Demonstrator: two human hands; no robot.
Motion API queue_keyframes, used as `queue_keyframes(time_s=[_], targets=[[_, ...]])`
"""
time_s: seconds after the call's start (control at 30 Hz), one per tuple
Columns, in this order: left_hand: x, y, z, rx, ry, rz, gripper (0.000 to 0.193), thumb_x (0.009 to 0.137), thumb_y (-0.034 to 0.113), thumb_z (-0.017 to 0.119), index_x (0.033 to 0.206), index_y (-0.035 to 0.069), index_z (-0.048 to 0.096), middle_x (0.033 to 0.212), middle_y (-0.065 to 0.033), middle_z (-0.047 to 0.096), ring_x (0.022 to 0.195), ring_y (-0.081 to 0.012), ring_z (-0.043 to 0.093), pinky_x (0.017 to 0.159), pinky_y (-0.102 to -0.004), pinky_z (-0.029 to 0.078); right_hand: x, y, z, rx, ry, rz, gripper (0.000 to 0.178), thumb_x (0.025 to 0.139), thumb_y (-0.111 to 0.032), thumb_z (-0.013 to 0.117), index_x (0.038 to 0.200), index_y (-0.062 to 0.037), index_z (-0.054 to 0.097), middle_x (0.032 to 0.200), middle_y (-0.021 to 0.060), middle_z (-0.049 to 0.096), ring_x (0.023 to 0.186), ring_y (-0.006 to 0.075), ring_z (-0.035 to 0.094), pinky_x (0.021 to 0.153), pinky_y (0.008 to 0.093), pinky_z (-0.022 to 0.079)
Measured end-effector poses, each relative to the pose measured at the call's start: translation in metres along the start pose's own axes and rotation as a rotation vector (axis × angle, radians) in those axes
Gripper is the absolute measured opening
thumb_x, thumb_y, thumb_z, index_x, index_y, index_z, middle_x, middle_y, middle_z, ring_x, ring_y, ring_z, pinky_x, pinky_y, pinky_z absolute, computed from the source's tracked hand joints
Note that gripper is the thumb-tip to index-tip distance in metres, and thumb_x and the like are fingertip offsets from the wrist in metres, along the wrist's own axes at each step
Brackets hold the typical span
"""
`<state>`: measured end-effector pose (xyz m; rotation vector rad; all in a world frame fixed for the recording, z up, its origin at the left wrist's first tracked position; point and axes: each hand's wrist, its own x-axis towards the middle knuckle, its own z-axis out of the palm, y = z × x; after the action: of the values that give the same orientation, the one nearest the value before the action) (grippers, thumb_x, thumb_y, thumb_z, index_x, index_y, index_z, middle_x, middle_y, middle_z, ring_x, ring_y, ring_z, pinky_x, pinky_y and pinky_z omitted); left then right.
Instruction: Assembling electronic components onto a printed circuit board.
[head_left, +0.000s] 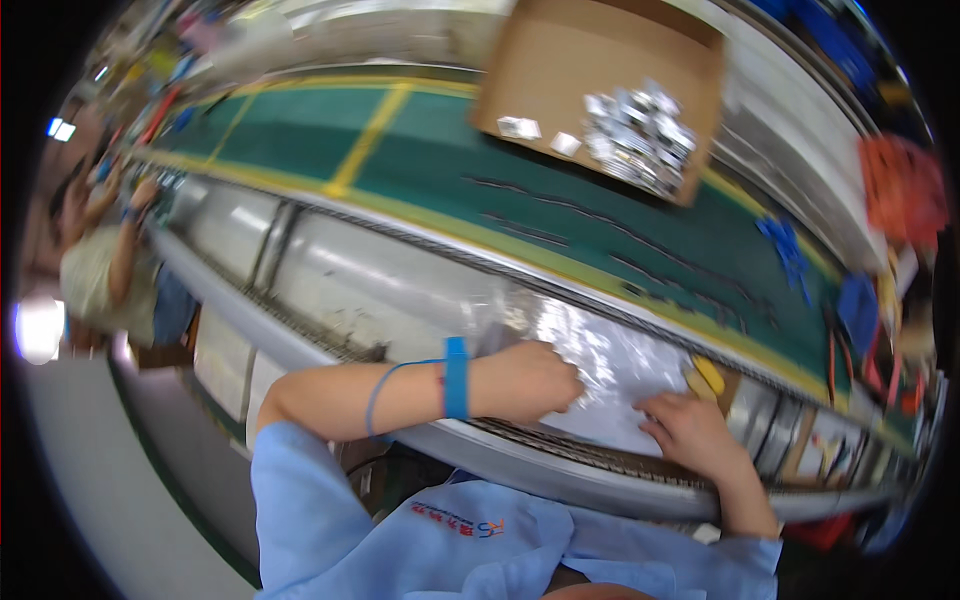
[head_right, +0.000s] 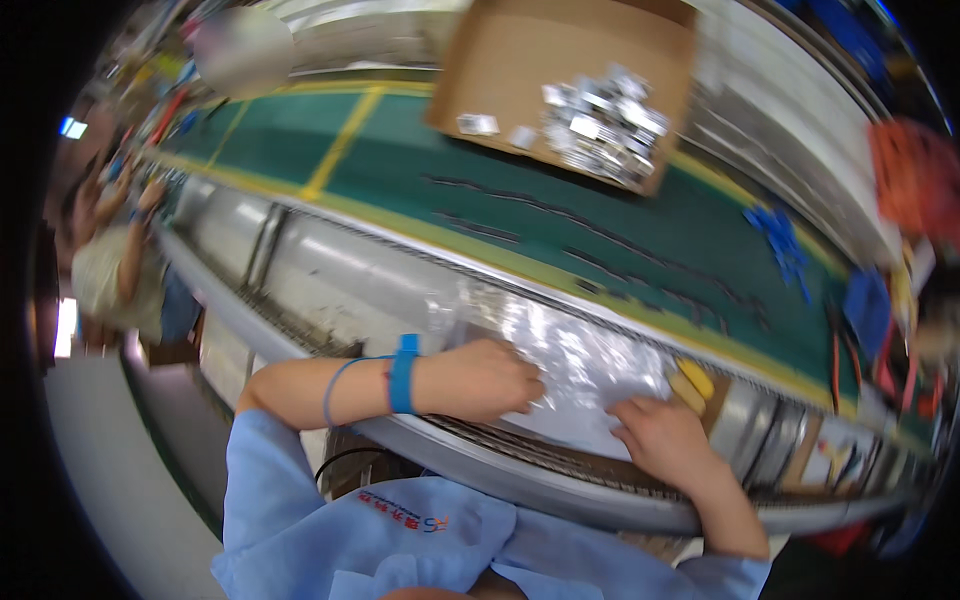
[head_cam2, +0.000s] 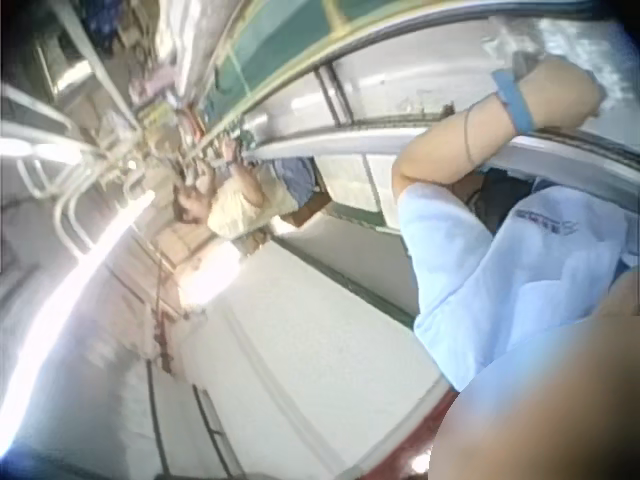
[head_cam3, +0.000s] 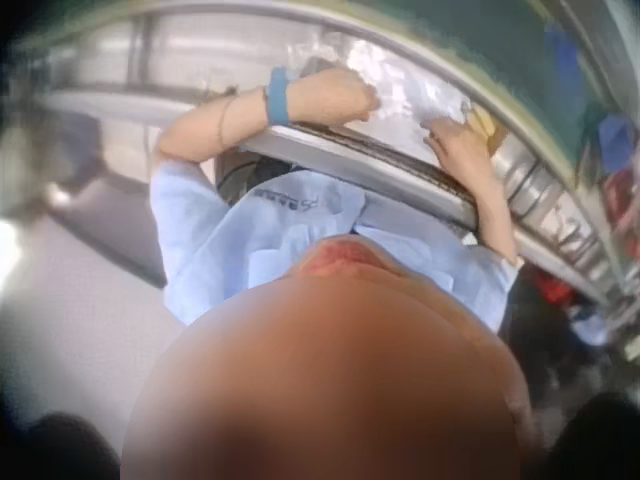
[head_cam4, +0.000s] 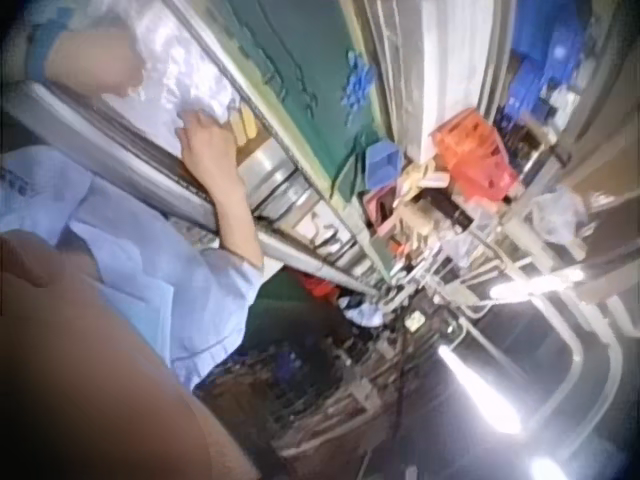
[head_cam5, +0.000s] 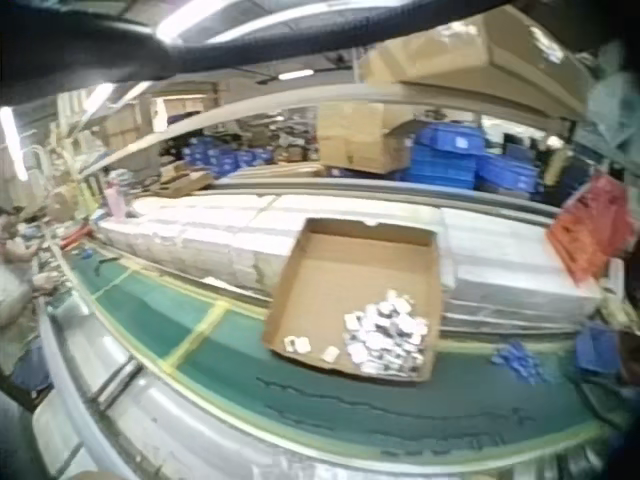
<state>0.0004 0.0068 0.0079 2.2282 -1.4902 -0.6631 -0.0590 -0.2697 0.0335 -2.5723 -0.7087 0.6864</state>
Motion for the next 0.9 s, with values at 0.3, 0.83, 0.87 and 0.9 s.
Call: queue_keyframes(time_s=[0.3, 0.83, 0.87, 0.9], targets=[[0.008, 0.003, -0.005, 0.019, 0.03, 0.04, 0.016, 0.084, 0.02, 0.067, 0.086, 0.005, 0.062, 0.081, -0.0103, 0.063, 0.075, -0.0293, 0.065, 0.072, -0.0404, 0.051, -0.009, 0.007, 0.007, -0.003, 0.044, -0.044, 0.022, 0.082, -0.017, 0.068, 0.101, -0.0067, 0.063, 0.085, 0.0078, 0.062, 0.084, 0.027, 0.065, 0.066, 0.0391, 0.053], [0.007, 0.004, -0.007, 0.028, -0.013, 0.021, 0.018, 0.085, 0.022, 0.067, 0.095, 0.007, 0.066, 0.083, -0.0087, 0.063, 0.072, -0.0304, 0.063, 0.07, -0.0393, 0.05, -0.01, 0.008, 0.015, -0.087, 0.025, -0.047, 0.026, 0.083, -0.02, 0.068, 0.106, -0.0105, 0.062, 0.089, 0.0057, 0.063, 0.084, 0.0243, 0.067, 0.068, 0.0363, 0.052], [0.008, 0.005, -0.008, 0.024, 0.0, 0.033, 0.017, 0.084, 0.021, 0.068, 0.09, 0.005, 0.063, 0.081, -0.01, 0.062, 0.072, -0.0302, 0.063, 0.07, -0.0396, 0.05, -0.01, 0.008, 0.016, -0.091, 0.025, -0.047, 0.026, 0.083, -0.02, 0.068, 0.106, -0.0104, 0.062, 0.089, 0.0057, 0.063, 0.084, 0.0243, 0.067, 0.068, 0.0363, 0.052], [0.008, 0.005, -0.008, 0.019, 0.013, 0.047, 0.018, 0.083, 0.02, 0.068, 0.085, 0.003, 0.059, 0.078, -0.0114, 0.061, 0.073, -0.0301, 0.064, 0.069, -0.0399, 0.05, -0.011, 0.008, 0.015, -0.089, 0.025, -0.048, 0.026, 0.083, -0.02, 0.068, 0.106, -0.0104, 0.062, 0.089, 0.0057, 0.063, 0.084, 0.0243, 0.067, 0.068, 0.0363, 0.052]])
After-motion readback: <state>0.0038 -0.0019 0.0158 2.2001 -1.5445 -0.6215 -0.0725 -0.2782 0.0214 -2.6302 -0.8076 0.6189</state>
